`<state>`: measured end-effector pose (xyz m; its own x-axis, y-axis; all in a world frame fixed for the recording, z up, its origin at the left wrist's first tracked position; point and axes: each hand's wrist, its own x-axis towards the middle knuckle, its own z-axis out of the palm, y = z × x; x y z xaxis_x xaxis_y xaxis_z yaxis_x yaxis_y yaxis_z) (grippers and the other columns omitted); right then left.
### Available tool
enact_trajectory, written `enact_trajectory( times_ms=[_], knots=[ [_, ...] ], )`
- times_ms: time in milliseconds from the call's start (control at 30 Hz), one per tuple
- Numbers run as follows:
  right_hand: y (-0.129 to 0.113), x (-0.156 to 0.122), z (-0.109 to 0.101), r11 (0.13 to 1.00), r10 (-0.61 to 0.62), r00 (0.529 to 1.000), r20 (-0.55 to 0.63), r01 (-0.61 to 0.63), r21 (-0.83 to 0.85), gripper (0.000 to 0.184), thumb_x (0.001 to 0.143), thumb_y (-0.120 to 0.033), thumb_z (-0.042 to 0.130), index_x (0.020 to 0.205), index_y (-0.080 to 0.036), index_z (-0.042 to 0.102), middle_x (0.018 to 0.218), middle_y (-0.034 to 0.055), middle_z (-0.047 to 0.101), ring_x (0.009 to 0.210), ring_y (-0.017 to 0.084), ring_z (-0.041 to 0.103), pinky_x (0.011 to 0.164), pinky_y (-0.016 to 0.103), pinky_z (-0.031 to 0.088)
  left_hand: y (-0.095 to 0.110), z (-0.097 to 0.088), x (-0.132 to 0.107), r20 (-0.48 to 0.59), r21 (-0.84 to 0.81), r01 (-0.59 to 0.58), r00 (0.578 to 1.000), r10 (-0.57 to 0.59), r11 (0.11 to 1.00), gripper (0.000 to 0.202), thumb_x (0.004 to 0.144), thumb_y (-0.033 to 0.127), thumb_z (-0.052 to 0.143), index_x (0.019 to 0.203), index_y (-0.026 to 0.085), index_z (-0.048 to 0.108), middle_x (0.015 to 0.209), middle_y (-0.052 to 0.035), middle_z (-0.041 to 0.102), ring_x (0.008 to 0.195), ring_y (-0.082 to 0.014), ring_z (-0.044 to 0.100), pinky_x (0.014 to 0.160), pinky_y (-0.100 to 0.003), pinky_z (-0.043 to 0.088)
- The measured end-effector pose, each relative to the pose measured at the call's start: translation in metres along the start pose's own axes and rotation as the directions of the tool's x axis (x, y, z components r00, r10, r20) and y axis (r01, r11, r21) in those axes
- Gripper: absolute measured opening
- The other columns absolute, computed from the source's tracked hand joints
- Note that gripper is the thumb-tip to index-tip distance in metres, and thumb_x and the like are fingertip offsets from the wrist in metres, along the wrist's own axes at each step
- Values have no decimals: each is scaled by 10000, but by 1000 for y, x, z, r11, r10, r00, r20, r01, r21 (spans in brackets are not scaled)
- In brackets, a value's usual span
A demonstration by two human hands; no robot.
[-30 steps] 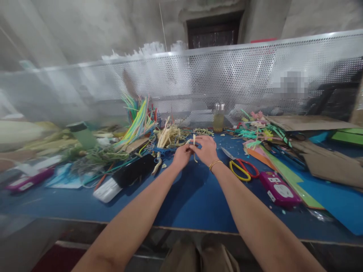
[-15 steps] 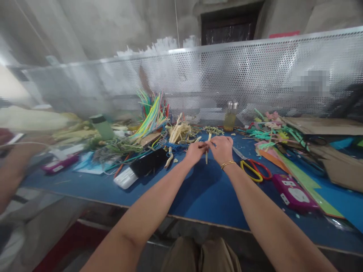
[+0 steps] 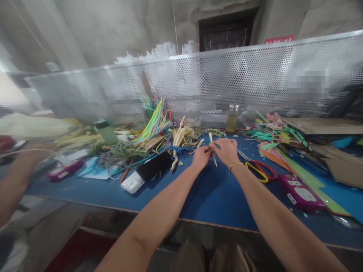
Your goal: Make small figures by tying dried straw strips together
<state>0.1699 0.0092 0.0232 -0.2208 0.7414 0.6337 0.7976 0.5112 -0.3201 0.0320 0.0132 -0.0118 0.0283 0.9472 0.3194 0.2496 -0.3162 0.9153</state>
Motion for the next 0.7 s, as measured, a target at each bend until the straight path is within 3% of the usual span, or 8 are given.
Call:
enact_trajectory(
  times_ms=[200, 333, 533, 600, 700],
  knots=[
    [14, 2, 4, 994, 109, 990, 94, -109, -11, 263, 918, -329, 470, 918, -247, 719, 1003, 50, 722, 941, 216, 609, 885, 378, 341, 1, 5, 2, -39, -302, 95, 993, -112, 949, 151, 784, 248, 624, 884, 162, 699, 662, -21, 634, 620, -145, 582, 666, -290, 499],
    [24, 4, 4, 983, 113, 984, 138, -130, 128, 230, 870, -335, 527, 901, -211, 719, 944, 59, 730, 877, 204, 638, 780, 307, 432, 1, 9, -2, -61, -393, 113, 987, -148, 913, 130, 759, 249, 651, 852, 178, 707, 667, -19, 645, 633, -153, 596, 697, -310, 504],
    [18, 1, -1, 930, 84, 992, 93, -112, 351, 197, 782, -318, 602, 865, -188, 725, 862, 53, 731, 774, 184, 651, 762, 298, 482, 9, 10, -8, -59, -502, 152, 976, -209, 851, 102, 730, 281, 692, 765, 185, 692, 633, -12, 642, 604, -147, 597, 626, -275, 482],
    [18, 0, 1, 881, 145, 984, 99, -174, 440, 220, 756, -364, 632, 843, -180, 718, 825, 56, 723, 750, 187, 645, 743, 310, 488, 14, 9, -11, -57, -542, 172, 969, -240, 822, 143, 701, 307, 726, 745, 178, 683, 611, -11, 634, 577, -141, 595, 597, -262, 470],
    [20, 0, 7, 706, 250, 956, 155, -290, 646, 331, 684, -449, 707, 851, -164, 691, 793, 51, 708, 724, 179, 636, 726, 317, 495, 19, 8, -14, -33, -595, 187, 966, -256, 782, 254, 644, 365, 778, 753, 159, 679, 607, -17, 641, 561, -140, 606, 601, -264, 474]
  ],
)
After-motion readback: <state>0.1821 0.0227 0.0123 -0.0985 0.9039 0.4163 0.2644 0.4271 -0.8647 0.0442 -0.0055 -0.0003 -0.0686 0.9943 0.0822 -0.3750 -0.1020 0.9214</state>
